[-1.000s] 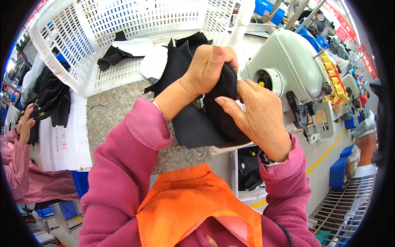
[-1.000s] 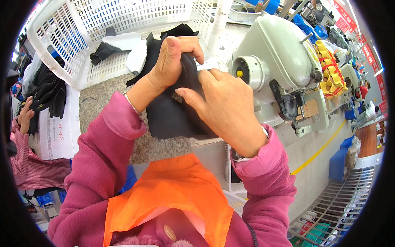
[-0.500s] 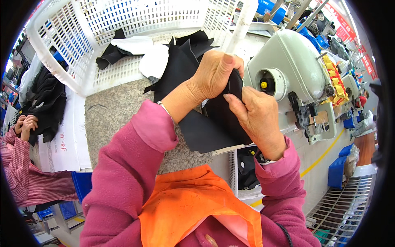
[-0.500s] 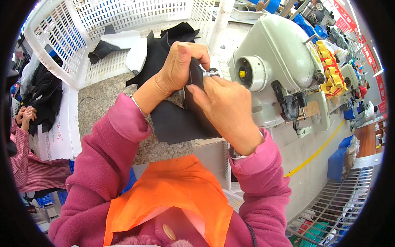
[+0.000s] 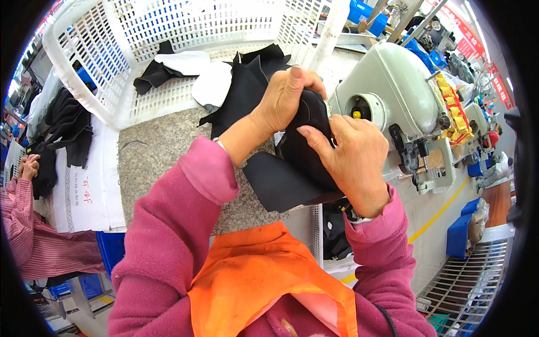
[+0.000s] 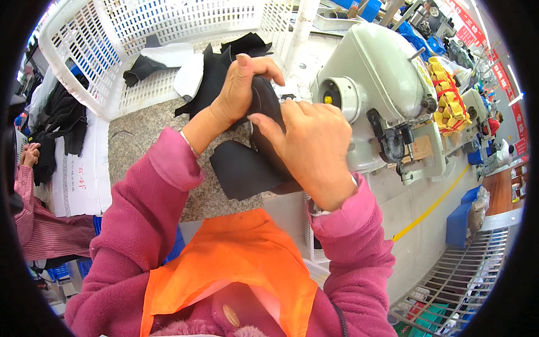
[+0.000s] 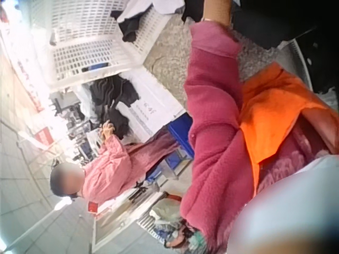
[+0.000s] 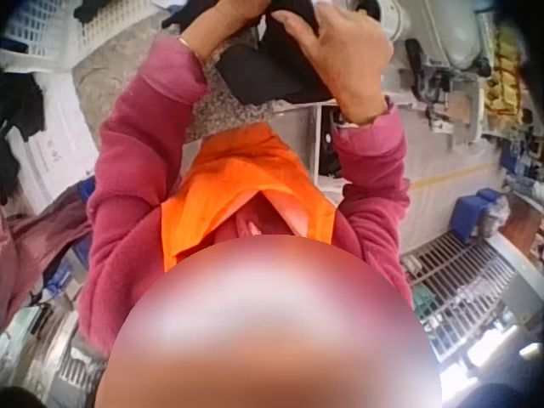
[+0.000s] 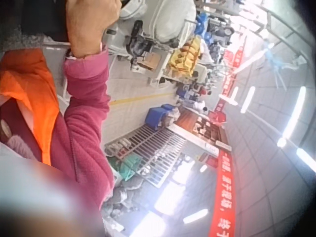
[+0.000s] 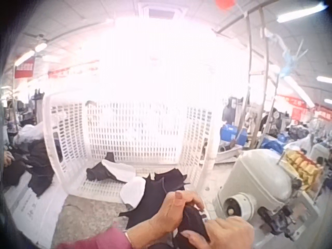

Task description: The person assembles black gloves by inserting white insoles into the glove shells, aligning edges, and smoothing the seams. They handle multiple glove components one at a time, turning them over and checking fit before placing finished gloves into a nearby basket.

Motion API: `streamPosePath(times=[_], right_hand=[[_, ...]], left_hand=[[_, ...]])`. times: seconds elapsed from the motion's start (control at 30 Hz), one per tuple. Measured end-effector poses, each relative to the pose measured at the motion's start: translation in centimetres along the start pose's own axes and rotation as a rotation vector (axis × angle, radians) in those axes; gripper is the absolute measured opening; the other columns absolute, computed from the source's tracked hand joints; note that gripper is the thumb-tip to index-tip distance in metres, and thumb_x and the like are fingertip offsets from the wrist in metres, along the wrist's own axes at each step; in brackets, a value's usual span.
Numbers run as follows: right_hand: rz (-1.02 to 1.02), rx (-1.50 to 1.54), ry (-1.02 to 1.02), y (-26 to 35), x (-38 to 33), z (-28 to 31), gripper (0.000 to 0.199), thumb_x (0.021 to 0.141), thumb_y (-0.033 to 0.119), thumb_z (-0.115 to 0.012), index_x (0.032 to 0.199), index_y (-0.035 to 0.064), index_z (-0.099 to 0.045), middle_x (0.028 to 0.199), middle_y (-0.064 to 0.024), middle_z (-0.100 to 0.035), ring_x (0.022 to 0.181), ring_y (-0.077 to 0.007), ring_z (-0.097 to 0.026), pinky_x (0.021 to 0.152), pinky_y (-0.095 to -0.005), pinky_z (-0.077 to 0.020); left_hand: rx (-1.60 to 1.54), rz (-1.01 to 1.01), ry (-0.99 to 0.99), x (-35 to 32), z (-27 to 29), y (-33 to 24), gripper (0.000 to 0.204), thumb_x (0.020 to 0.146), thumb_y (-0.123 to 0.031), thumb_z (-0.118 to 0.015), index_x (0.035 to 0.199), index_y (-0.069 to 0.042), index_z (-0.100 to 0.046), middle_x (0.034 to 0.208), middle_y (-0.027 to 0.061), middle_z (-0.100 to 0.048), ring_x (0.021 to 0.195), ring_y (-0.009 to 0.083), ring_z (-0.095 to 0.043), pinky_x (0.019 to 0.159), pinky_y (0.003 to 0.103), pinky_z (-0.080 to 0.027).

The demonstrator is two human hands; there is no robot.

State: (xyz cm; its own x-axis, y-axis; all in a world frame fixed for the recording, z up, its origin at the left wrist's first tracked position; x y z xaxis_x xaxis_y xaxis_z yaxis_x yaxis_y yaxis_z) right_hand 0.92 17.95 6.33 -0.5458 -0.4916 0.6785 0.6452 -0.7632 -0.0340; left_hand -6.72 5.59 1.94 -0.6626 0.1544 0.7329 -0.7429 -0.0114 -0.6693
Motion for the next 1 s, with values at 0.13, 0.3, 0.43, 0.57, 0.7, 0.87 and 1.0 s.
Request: streamPosePath(times=[0.13, 0.3, 0.43, 0.57, 0.7, 0.87, 1.0], right_hand=[[-0.209, -0.009, 0.162, -0.8, -1.1, 1.7, 0.044, 0.080, 0.041, -0.069, 0.101, 0.0022, -0.067, 0.064, -0.0107, -0.061, 0.058, -0.0270, -0.061, 0.055, -0.0361, -0.0465], [-0.137, 0.201, 0.014, -0.1, 1.5, 1.9, 0.033, 0.084, 0.035, -0.067, 0.090, 0.0025, -0.062, 0.061, -0.0127, -0.057, 0.053, -0.0275, -0.058, 0.052, -0.0348, -0.0442], [0.008, 0.218, -0.123, -0.5, 4.2, 1.0, 0.029, 0.084, 0.026, -0.070, 0.076, 0.0022, -0.056, 0.055, -0.0120, -0.050, 0.046, -0.0221, -0.050, 0.046, -0.0330, -0.0391], [0.072, 0.473, -0.181, -1.6, 3.0, 1.4, 0.033, 0.077, 0.023, -0.078, 0.068, 0.0035, -0.053, 0.052, -0.0037, -0.045, 0.047, -0.0091, -0.042, 0.044, -0.0258, -0.0350], [0.035, 0.408, -0.112, -2.1, 0.7, 0.4, 0.043, 0.075, 0.029, -0.080, 0.059, 0.0047, -0.048, 0.049, -0.0039, -0.042, 0.044, -0.0122, -0.040, 0.042, -0.0269, -0.0330], [0.035, 0.274, -0.091, -3.4, 0.4, 1.2, 0.050, 0.081, 0.041, -0.071, 0.060, 0.0025, -0.047, 0.049, -0.0086, -0.040, 0.045, -0.0181, -0.039, 0.044, -0.0312, -0.0331], [0.089, 0.367, 0.019, -1.6, 1.6, -0.1, 0.046, 0.087, 0.035, -0.065, 0.061, 0.0007, -0.048, 0.050, -0.0140, -0.041, 0.044, -0.0249, -0.040, 0.045, -0.0345, -0.0331]], left_hand=[[-0.142, 0.281, -0.429, -3.8, 1.6, 1.8, 0.056, 0.100, -0.051, -0.032, 0.110, -0.003, -0.059, 0.079, -0.0046, -0.048, 0.074, 0.0062, -0.046, 0.071, 0.021, -0.038], [-0.329, 0.502, -0.380, -6.4, -0.5, 2.9, 0.035, 0.101, -0.038, -0.040, 0.103, -0.007, -0.054, 0.086, -0.0033, -0.048, 0.076, 0.0058, -0.043, 0.066, 0.022, -0.040], [-0.117, 0.235, -0.433, -3.5, 1.7, 1.6, 0.026, 0.101, -0.029, -0.042, 0.093, -0.006, -0.049, 0.082, -0.0023, -0.044, 0.074, 0.0066, -0.039, 0.067, 0.023, -0.039], [-0.038, 0.064, -0.337, -2.5, 2.8, 0.8, 0.036, 0.102, -0.034, -0.039, 0.112, -0.004, -0.055, 0.088, -0.0003, -0.057, 0.082, 0.0080, -0.050, 0.076, 0.023, -0.043], [0.015, 0.115, -0.321, -3.7, 1.7, 1.6, 0.036, 0.103, -0.034, -0.039, 0.117, -0.005, -0.054, 0.090, -0.0013, -0.059, 0.085, 0.0076, -0.052, 0.077, 0.023, -0.044], [0.196, 0.043, -0.361, -4.0, 1.6, 0.9, 0.035, 0.102, -0.033, -0.040, 0.115, -0.005, -0.055, 0.091, 0.0025, -0.061, 0.086, 0.0117, -0.055, 0.078, 0.026, -0.046], [0.210, 0.038, -0.349, -3.9, 1.7, 0.2, 0.042, 0.103, -0.036, -0.034, 0.114, -0.003, -0.056, 0.099, 0.0055, -0.060, 0.093, 0.0137, -0.055, 0.083, 0.026, -0.043]])
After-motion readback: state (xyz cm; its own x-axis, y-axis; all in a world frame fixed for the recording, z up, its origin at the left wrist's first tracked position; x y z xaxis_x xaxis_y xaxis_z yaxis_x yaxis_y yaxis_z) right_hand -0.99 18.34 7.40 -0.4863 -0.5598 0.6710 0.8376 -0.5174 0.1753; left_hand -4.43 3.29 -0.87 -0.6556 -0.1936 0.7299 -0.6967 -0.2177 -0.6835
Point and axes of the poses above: each hand's wrist, its own x-axis towards the middle knuckle, its own z-axis out of the back of the hand, y = z × x, the point moved 6 cm from there along x, towards the middle knuckle
